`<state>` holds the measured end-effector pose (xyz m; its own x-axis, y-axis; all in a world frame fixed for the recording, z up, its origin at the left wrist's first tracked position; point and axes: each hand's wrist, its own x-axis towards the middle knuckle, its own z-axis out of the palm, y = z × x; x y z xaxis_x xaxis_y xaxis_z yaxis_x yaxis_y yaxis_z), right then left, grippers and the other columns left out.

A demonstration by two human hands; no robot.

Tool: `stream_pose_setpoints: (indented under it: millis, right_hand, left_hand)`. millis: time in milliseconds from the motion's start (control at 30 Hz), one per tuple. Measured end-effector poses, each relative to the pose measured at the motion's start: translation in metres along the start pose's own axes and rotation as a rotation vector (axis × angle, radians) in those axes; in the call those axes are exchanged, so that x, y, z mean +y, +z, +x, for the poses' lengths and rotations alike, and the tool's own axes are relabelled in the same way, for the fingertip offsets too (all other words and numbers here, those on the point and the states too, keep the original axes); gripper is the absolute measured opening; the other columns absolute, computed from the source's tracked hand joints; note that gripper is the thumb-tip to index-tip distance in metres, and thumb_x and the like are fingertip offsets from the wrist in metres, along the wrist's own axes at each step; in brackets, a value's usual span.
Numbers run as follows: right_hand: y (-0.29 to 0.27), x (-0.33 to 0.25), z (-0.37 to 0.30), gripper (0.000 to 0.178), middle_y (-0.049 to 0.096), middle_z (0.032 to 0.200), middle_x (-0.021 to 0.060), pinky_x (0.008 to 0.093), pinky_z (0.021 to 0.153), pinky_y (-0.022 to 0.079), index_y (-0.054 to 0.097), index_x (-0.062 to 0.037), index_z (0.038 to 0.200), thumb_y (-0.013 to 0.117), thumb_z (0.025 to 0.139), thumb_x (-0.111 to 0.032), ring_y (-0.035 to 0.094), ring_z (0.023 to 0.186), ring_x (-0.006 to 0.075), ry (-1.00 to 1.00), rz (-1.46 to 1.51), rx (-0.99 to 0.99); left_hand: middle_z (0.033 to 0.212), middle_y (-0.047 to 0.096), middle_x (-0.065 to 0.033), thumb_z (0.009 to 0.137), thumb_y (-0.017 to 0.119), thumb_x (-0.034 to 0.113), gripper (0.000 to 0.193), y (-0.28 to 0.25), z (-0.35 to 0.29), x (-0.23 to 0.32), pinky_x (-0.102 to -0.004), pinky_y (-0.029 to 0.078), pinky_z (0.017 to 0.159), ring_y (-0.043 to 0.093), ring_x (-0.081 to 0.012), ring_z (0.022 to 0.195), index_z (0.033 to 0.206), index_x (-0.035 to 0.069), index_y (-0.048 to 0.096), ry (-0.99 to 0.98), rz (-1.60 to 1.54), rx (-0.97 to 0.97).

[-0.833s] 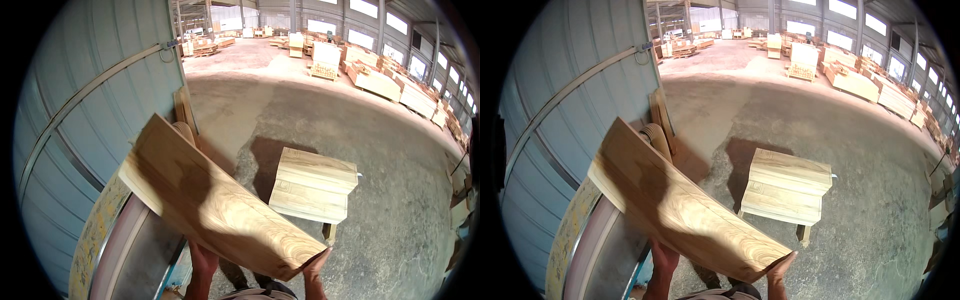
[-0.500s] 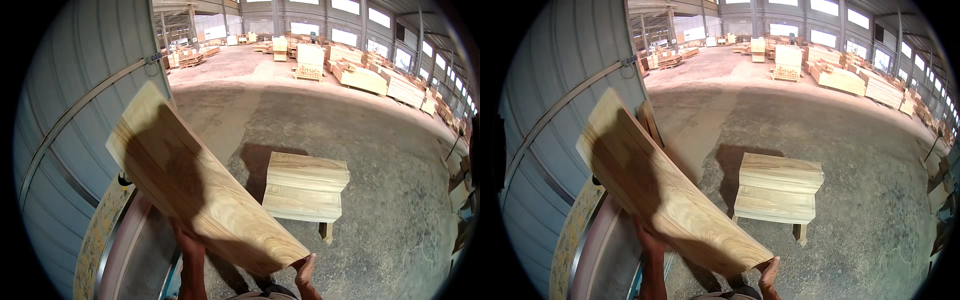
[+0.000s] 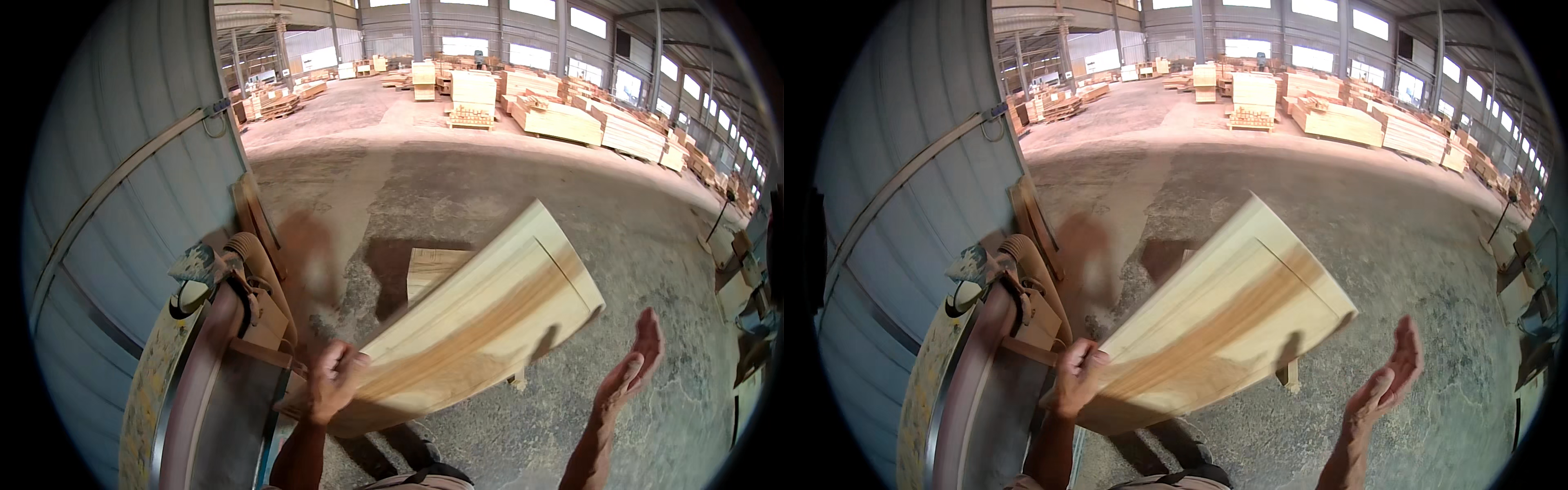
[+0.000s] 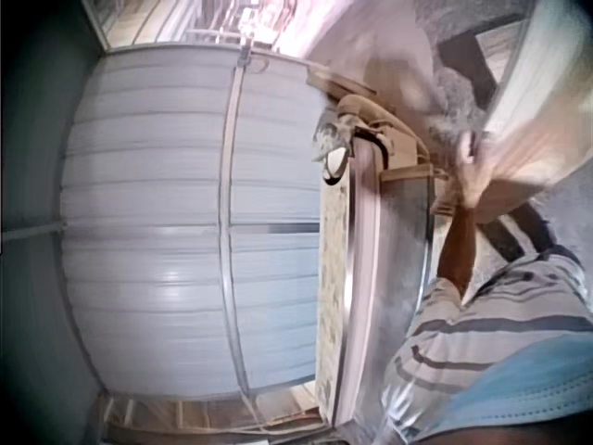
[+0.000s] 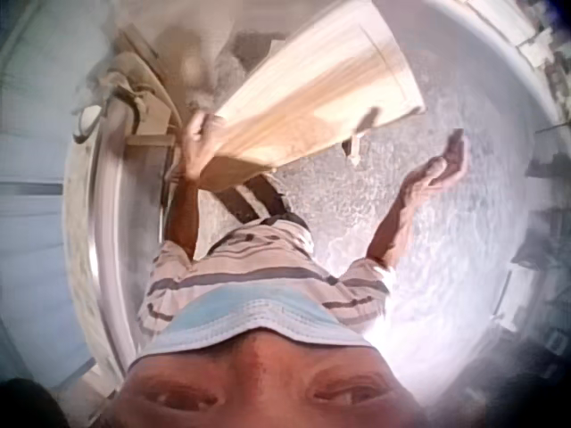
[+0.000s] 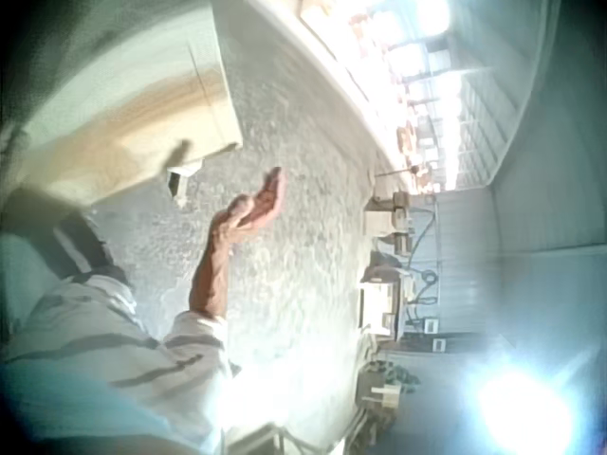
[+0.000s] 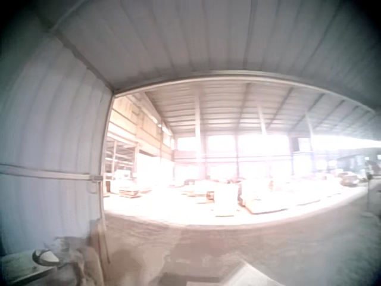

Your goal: The person sands the surfaces and edges of a wooden board using a belt sander, turns it over to sand the other side, and then applies a liquid from a bottle to the edge of the board.

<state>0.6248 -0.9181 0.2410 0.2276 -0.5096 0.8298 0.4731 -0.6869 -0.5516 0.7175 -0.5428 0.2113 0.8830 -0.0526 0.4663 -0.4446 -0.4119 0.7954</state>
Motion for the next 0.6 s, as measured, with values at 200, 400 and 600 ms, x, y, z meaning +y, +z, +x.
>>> stream_pose_setpoints:
  millis: [200,400,600]
  right_hand:
    - [-0.007,-0.038,0.003,0.09,0.053,0.117,0.0206,0.0424,0.095,0.039,0.033,0.0032,0.133,0.067,0.073,-0.055,0.049,0.113,0.0286,0.488,-0.028,-0.436]
    - [-0.059,0.021,-0.03,0.075,0.059,0.081,0.003,0.0256,0.065,0.045,0.053,0.002,0.111,0.079,0.063,-0.05,0.056,0.073,0.0118,0.927,0.13,-0.577]
    - [-0.054,0.066,-0.101,0.037,0.048,0.057,-0.007,0.0217,0.042,0.03,0.058,-0.0112,0.077,0.075,0.071,-0.043,0.041,0.047,0.0043,1.147,0.302,-0.601]
  left_hand:
    - [0.065,0.063,-0.0092,0.074,0.071,0.039,0.035,0.025,-0.006,0.024,-0.0309,0.046,0.049,0.06,-0.0193,0.054,0.078,0.005,0.065,0.215,0.14,-0.391]
    - [0.062,0.06,-0.0092,0.077,0.058,0.058,0.053,0.044,-0.004,0.024,-0.0341,0.044,0.048,0.057,-0.0214,0.052,0.075,0.005,0.061,0.249,0.298,-0.605]
    - [0.067,0.061,-0.0144,0.078,0.055,0.058,0.056,0.028,-0.005,0.013,-0.0391,0.046,0.055,0.06,-0.0287,0.059,0.078,0.002,0.061,0.023,0.388,-0.784]
